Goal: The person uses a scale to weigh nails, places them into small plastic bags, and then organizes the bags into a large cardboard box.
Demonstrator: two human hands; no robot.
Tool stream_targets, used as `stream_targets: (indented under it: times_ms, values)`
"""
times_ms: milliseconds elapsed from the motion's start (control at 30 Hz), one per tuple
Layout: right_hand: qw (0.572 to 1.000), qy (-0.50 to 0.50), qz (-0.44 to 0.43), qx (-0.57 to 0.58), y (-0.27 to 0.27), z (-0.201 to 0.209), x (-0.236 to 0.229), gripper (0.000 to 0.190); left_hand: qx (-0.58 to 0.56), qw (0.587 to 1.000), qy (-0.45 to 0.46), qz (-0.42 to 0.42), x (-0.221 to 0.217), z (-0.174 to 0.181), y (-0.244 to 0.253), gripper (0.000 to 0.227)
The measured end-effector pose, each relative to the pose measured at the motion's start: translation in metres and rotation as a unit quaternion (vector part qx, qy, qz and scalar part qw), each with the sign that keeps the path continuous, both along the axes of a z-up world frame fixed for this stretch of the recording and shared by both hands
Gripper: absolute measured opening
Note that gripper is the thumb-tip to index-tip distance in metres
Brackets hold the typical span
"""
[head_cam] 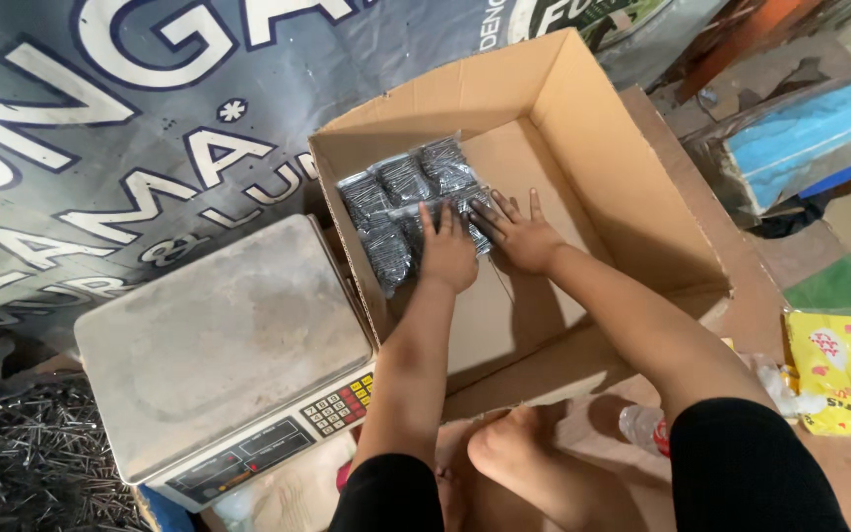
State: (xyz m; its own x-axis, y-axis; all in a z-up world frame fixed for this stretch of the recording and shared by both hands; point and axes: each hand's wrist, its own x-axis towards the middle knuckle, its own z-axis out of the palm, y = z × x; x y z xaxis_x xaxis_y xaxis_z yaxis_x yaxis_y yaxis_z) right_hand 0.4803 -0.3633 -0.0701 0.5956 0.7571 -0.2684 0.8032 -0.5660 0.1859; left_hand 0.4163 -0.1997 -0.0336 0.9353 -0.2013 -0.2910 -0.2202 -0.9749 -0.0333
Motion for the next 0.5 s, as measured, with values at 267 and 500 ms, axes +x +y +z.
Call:
stream_targets:
  times_ms: [267,500]
  values:
    - [0.987,0.1,-0.107,0.071,0.01,0.038,0.004,0.084,-0.085,0.992,0.027,0.086,0.002,0.021,0.008,0.067]
    - [0.981,0.124,-0.147,0.025,0.021,0.04,0.004,0.077,-0.036,0.994,0.058,0.085,0.004,0.003,0.0,0.063]
